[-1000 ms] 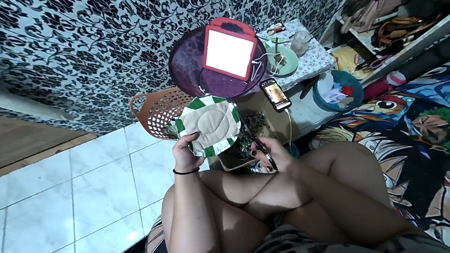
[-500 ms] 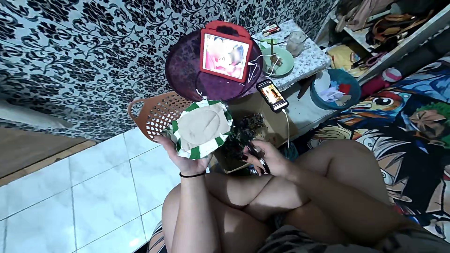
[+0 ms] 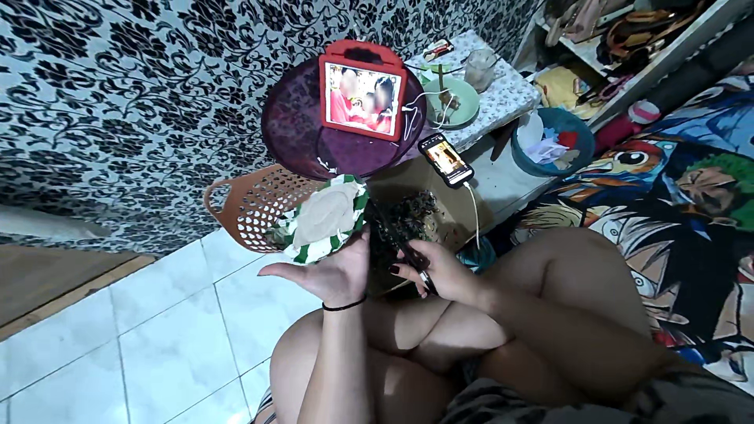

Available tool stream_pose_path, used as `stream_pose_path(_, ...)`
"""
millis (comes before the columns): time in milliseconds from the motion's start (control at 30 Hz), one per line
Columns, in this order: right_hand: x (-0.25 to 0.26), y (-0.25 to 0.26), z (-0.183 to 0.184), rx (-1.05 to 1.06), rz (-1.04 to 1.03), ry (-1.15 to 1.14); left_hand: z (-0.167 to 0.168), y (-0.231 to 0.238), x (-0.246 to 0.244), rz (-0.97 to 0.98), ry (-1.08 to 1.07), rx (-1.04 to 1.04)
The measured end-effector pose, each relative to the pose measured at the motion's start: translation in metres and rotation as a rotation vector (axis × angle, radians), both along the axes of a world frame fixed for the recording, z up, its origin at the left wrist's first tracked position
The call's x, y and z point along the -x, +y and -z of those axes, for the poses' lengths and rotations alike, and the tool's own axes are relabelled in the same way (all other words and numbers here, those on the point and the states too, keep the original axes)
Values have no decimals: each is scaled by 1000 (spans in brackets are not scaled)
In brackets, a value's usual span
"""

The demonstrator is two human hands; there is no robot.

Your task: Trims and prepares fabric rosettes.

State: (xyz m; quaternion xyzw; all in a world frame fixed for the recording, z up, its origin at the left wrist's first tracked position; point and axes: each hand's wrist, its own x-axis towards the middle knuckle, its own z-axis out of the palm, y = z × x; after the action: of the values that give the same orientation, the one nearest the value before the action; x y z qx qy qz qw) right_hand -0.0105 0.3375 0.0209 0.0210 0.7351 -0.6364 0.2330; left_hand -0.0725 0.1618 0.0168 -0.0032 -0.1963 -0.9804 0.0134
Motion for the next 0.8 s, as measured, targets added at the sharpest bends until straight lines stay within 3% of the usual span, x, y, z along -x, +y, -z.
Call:
stream_pose_path(100, 0, -2, 3, -63, -32, 13, 6, 9, -5, -32, 79, 187)
stream_pose_path(200, -1, -4, 4, -90, -30, 22, 7, 17, -10, -117, -32, 516)
stream_pose_path(400, -2, -7, 8, -27, -12, -17, 6, 31, -5, -295, -297, 512)
stream_pose_path(567, -7, -10, 15, 126, -51, 11, 2, 34, -9, -367, -275, 566)
stream_pose_path(800, -7, -14, 11, 138, -2, 27, 5, 36, -14, -399, -231, 638)
